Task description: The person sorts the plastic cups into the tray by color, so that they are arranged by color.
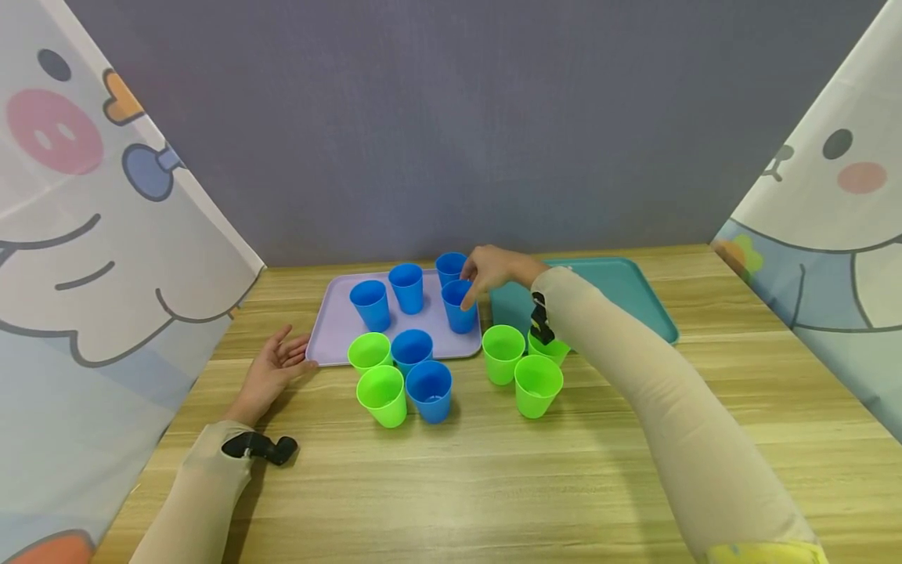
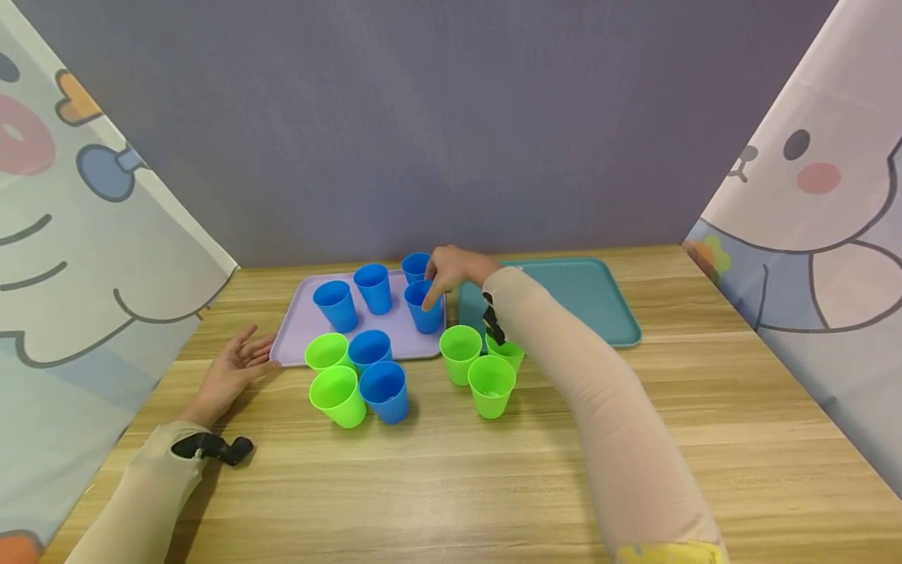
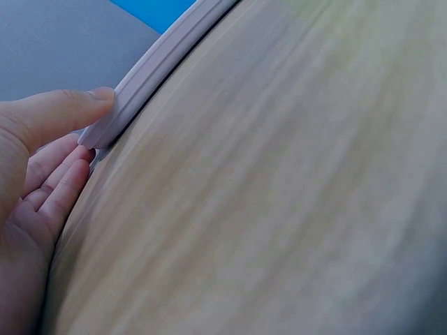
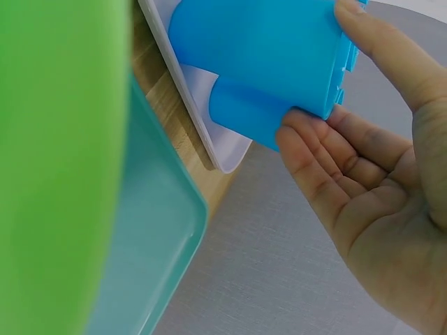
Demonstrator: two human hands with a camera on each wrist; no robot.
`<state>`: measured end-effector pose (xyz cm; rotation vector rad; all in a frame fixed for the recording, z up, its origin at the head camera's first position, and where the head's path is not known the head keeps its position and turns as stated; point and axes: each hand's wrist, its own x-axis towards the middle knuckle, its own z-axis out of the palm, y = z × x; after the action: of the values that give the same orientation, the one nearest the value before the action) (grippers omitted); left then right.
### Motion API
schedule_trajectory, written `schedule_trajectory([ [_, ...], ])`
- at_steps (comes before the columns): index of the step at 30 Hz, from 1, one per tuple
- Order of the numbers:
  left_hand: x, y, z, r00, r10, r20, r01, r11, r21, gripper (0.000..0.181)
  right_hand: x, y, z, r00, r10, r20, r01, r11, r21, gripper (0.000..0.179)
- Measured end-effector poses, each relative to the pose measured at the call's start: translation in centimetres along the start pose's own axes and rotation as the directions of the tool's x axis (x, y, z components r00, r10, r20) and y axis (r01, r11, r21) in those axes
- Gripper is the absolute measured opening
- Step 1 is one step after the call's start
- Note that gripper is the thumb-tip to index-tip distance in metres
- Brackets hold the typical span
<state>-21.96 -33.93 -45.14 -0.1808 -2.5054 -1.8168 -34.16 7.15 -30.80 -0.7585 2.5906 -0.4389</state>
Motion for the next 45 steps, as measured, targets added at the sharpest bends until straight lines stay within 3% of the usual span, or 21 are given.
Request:
schedule_trajectory([
  [8,0.0,0.0,0.1,1.0,0.003,-0.003,-0.003,1.0,0.001,0.092,-0.8,0.0,-0.8,1.0,-0.015,-0.019,0.016,0.999,0.045,0.067],
  [19,-0.1,-0.1,0.0,1.0,0.004,-0.006,-0.004,1.0,-0.01,0.092,-1.6,-1.7,-1.7,0.986,-0.137,-0.097,0.146,0.985,0.094,0.06],
  [33,0.1,-0.1,-0.1,1.0,0.009,-0.003,-0.009,1.0,-0.005,0.093,-2.1,-5.5,0.3,0.947,-0.321,0.03,0.319,0.947,0.047,0.057],
  [39,0.2,-0.1,-0.2,1.0,0.015,-0.009,-0.015,1.0,-0.001,0.091,-1.8,-6.3,1.4,0.932,-0.353,0.079,0.348,0.934,0.078,0.057],
  [45,0.0,-0.1,-0.1,1.0,0.018,0.004,-0.018,1.0,-0.012,0.092,-1.1,-6.9,2.9,0.907,-0.378,0.185,0.37,0.926,0.079,0.064],
])
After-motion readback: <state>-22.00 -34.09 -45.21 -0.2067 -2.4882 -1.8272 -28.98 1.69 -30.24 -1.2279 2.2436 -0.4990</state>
